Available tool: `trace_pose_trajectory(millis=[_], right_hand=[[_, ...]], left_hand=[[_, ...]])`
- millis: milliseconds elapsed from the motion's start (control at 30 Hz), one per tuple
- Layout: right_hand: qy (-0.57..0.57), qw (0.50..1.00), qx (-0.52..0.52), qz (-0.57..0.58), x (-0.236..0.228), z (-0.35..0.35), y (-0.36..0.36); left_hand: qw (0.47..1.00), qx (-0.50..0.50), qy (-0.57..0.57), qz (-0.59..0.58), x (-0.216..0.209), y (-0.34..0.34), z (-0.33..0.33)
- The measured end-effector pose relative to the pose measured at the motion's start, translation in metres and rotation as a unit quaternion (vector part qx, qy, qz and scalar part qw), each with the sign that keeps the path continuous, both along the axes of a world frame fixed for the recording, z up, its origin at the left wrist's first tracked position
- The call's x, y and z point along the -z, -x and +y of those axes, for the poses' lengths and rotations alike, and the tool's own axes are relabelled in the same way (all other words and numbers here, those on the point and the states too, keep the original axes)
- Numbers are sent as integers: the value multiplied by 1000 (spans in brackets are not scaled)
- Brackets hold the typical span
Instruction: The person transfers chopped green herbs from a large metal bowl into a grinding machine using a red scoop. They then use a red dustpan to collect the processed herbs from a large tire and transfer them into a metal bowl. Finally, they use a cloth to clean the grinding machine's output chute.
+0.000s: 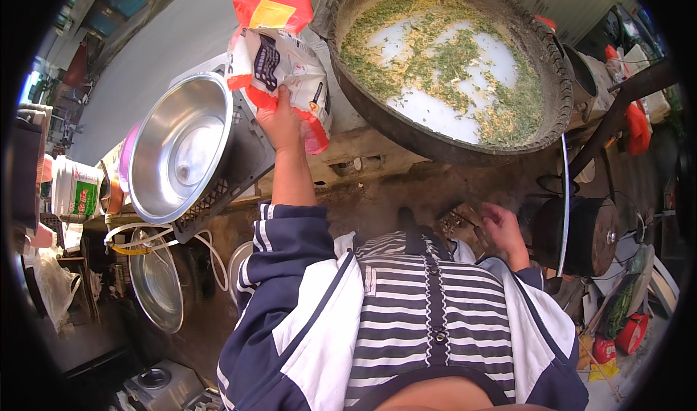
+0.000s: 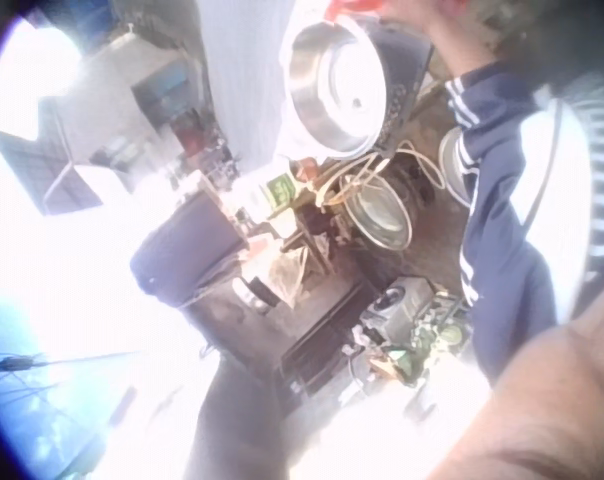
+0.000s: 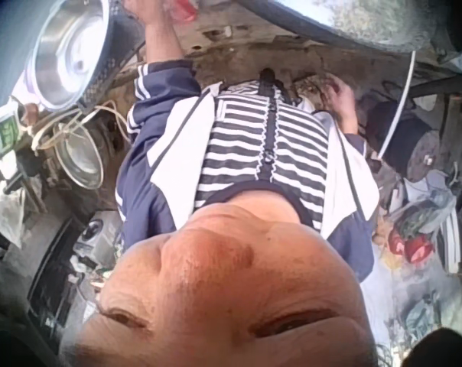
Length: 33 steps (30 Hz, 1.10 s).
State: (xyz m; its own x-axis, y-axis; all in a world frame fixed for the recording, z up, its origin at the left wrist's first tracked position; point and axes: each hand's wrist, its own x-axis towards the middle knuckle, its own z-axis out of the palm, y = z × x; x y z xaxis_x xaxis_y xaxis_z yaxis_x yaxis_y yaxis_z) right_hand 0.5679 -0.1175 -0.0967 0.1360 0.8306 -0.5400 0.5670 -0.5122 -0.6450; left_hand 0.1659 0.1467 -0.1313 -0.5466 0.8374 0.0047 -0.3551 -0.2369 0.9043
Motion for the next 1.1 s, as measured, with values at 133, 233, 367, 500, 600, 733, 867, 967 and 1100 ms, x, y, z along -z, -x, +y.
trace_pose_trajectory(millis=[133,233,367,500,600,733,867,967,1100], right_hand=[[-2,997,-69,-28,5,17,-12],[21,996,-86,-15,4,26,-8],[35,997,-67,9,12,17,-3],[22,997,-59,51,17,11,-3],[30,996,-53,66,18,9,-1],[57,994,-52,81,24,8,2],[65,989,-93,91,29,13,-12],[54,994,-71,61,23,11,-73],[4,992,-67,-111,-59,38,-129]], left_hand=[[995,-21,-28,-91,3,14,3],[989,-58,-17,-132,13,15,-4],[982,-93,-14,-164,10,20,-17],[981,-149,29,-121,1,26,-28],[982,-168,60,-56,-9,29,-38],[983,-174,60,-21,-12,40,-52],[983,-168,67,-21,-12,48,-67],[984,-148,93,-11,-20,43,-74],[983,-149,103,2,-20,47,-80]])
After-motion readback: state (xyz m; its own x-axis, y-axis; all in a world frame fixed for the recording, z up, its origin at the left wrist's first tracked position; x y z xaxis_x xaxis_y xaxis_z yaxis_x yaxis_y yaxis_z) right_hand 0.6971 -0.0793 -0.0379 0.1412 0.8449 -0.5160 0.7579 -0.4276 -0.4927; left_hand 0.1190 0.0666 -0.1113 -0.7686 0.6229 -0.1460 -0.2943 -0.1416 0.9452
